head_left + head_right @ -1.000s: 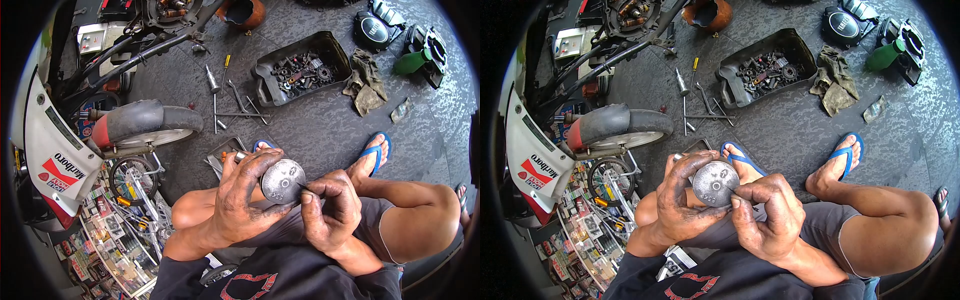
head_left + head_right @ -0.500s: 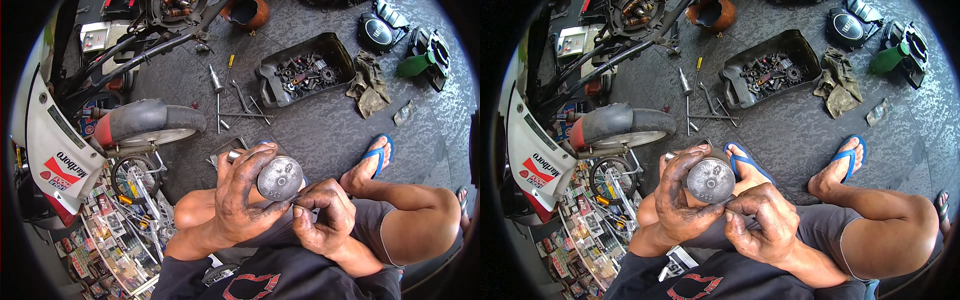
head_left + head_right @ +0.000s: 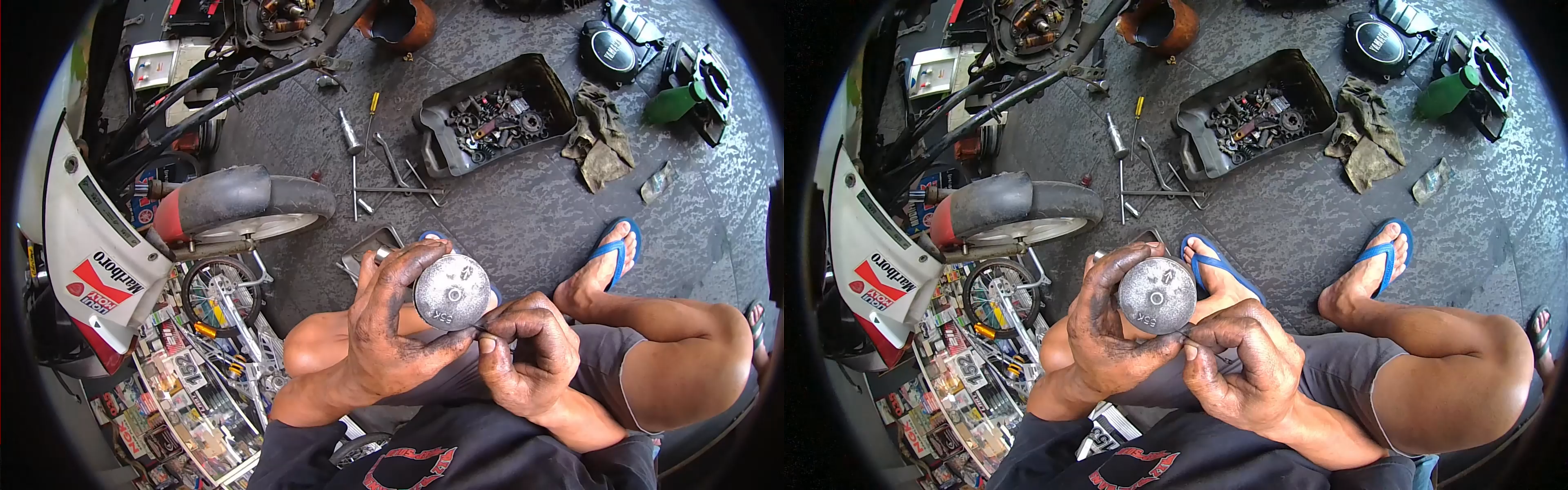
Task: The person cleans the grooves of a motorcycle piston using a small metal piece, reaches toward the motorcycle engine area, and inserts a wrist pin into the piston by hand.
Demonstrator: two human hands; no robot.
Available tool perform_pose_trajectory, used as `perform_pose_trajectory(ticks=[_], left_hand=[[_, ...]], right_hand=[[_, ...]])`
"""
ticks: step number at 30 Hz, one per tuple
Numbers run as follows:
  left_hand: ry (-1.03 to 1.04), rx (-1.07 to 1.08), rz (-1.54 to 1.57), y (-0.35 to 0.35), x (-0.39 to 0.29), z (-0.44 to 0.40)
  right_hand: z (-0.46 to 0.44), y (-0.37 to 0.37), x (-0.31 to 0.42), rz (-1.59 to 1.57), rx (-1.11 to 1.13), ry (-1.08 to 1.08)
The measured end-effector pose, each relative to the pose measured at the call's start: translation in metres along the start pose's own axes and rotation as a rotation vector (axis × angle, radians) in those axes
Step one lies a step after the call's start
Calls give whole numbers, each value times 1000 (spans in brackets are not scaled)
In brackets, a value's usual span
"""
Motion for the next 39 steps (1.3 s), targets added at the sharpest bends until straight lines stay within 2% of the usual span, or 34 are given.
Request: perform_pose_trajectory(ticks=[7,14,22,31,39], left_hand=[[87,-20,33,-2,-3,-1],[73,20,37,2,-4,-2],[-12,48,75,4,-1,0],[17,23,20,4,-5,-1],[58,136,91,6,-5,-1]], right_hand=[[0,-5,-4,4,-47,5],[-4,-11,-3,43,-64,26],[-4,-14,-8,-15,-74,163],[-3,-13,-11,-63,-45,222],[-5,-13,-8,-47,-29,184]])
Point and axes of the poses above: each hand's wrist, its own z-axis away from the middle knuckle, its own y-axis out of the palm, x = y × z, the point moved 6 cm from there along -z, towards the middle knuckle, and after that the axes turned 1 degree about x, right-handed, at the moved point
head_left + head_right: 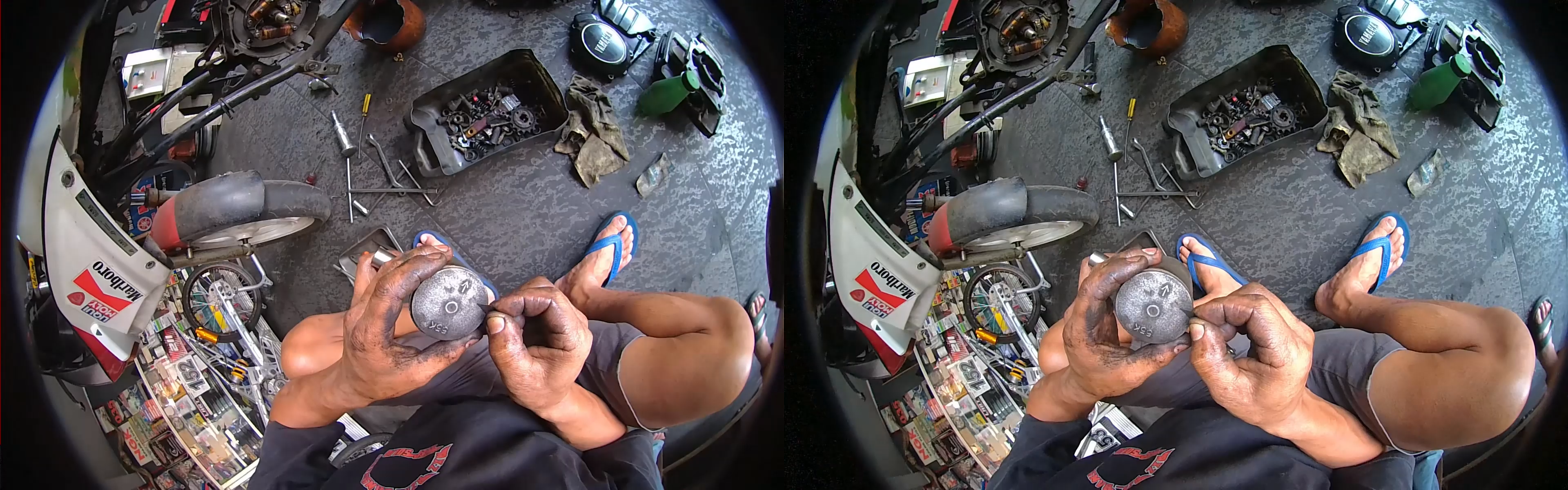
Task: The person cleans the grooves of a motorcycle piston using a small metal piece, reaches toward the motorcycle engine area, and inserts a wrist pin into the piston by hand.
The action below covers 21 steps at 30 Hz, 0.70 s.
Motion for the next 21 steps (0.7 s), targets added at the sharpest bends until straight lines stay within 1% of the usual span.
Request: perform_pose_trajectory(ticks=[5,7,9,10,11,12,13,14,17,19,20,21], left_hand=[[-2,16,-2,-1,0,-1],[-4,27,-22,1,-1,-1],[-18,-68,-77,-1,-1,-1],[-19,-68,-77,-3,-1,-1],[2,-19,-53,-2,0,-2],[23,30,-28,0,0,-2],[23,29,-28,2,-1,-2],[-10,-19,-45,1,-1,-2],[-32,-65,-67,0,-1,-2],[-23,-66,-70,0,0,-2],[-16,-60,-64,1,1,-1],[-13,-58,-61,0,1,-1]], right_hand=[[0,1,1,22,-6,-21],[-1,3,4,44,36,-97],[-2,2,5,70,44,-132],[-2,3,6,96,52,-168],[-2,3,8,96,52,-167],[-2,2,7,82,27,-112],[-2,1,5,68,3,-57],[-2,1,5,69,3,-56],[-3,0,6,66,3,-81],[-6,3,13,131,69,-196],[-5,4,13,131,70,-195],[-3,2,8,118,39,-135]])
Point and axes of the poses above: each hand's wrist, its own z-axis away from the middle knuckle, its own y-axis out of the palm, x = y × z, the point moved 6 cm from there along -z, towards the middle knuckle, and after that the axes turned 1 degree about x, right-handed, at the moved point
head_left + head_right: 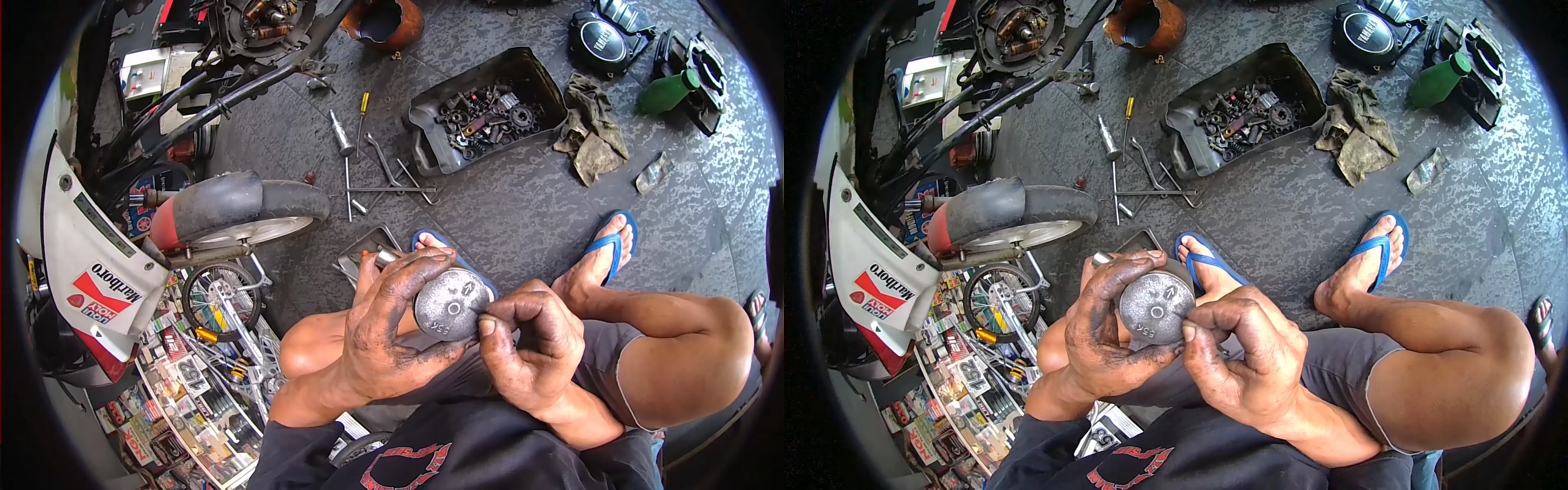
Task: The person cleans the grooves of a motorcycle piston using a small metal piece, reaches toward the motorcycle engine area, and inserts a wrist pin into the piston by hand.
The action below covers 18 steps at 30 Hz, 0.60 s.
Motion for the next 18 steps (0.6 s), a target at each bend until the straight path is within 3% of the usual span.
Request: perform_pose_trajectory(ticks=[3,9,13,18], left_hand=[[13,79,63,3,1,0],[-3,27,35,3,2,-3],[16,30,-34,1,-4,-7],[30,31,-103,-2,-8,-8]], right_hand=[[2,-1,-4,-25,-43,75],[-4,1,4,-1,67,-69],[7,-6,-19,-53,-136,94],[8,-6,-17,-81,-101,59]])
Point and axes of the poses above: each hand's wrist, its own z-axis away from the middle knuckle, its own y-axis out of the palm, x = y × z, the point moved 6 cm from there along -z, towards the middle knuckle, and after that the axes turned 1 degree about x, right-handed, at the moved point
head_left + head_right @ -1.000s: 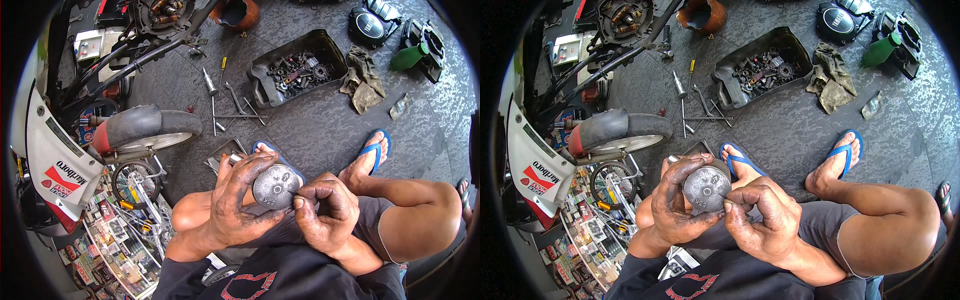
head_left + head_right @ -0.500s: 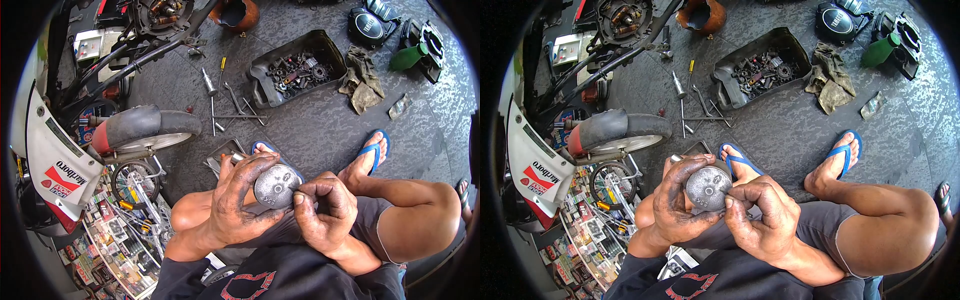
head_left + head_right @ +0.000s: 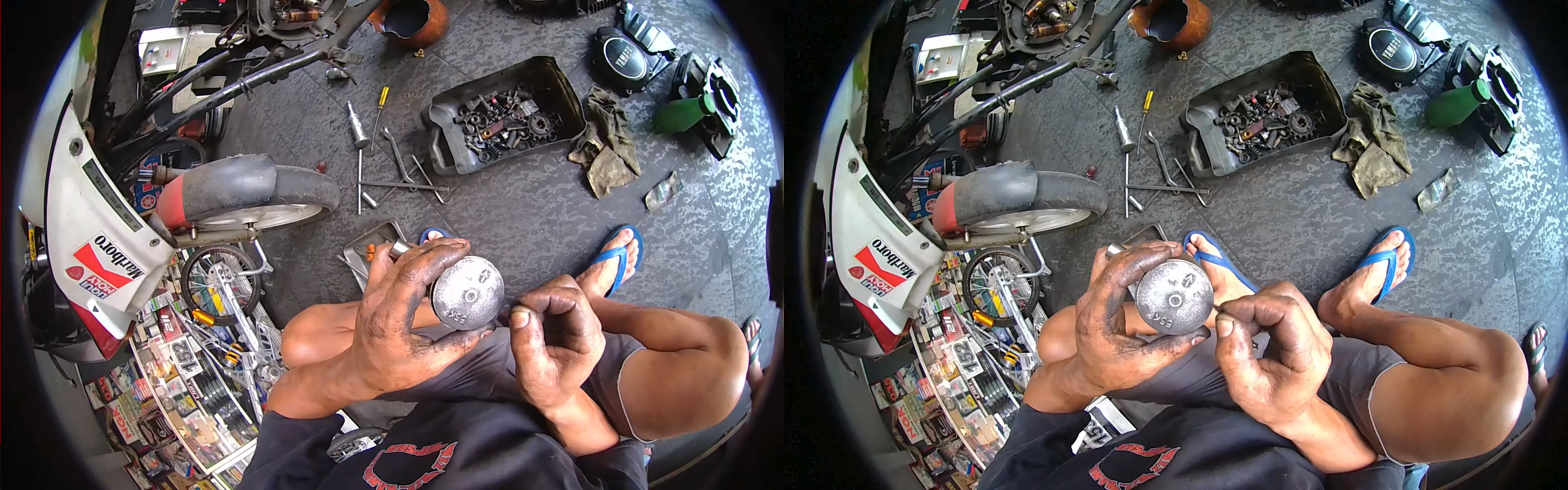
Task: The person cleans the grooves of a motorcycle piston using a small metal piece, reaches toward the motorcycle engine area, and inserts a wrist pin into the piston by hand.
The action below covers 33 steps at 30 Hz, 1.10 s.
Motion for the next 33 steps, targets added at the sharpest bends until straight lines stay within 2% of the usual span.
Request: perform_pose_trajectory(ticks=[3,10,29,31,33], left_hand=[[14,-10,-50,-2,-2,1],[-27,-4,-23,-3,1,4],[2,11,-66,-3,-5,1],[14,3,-70,-1,-4,1],[17,2,-66,-1,-5,1]], right_hand=[[-8,6,13,62,112,-119],[-9,12,16,113,167,-130],[-11,16,21,102,216,-181],[-10,14,18,127,165,-106],[-11,14,19,124,172,-131]])
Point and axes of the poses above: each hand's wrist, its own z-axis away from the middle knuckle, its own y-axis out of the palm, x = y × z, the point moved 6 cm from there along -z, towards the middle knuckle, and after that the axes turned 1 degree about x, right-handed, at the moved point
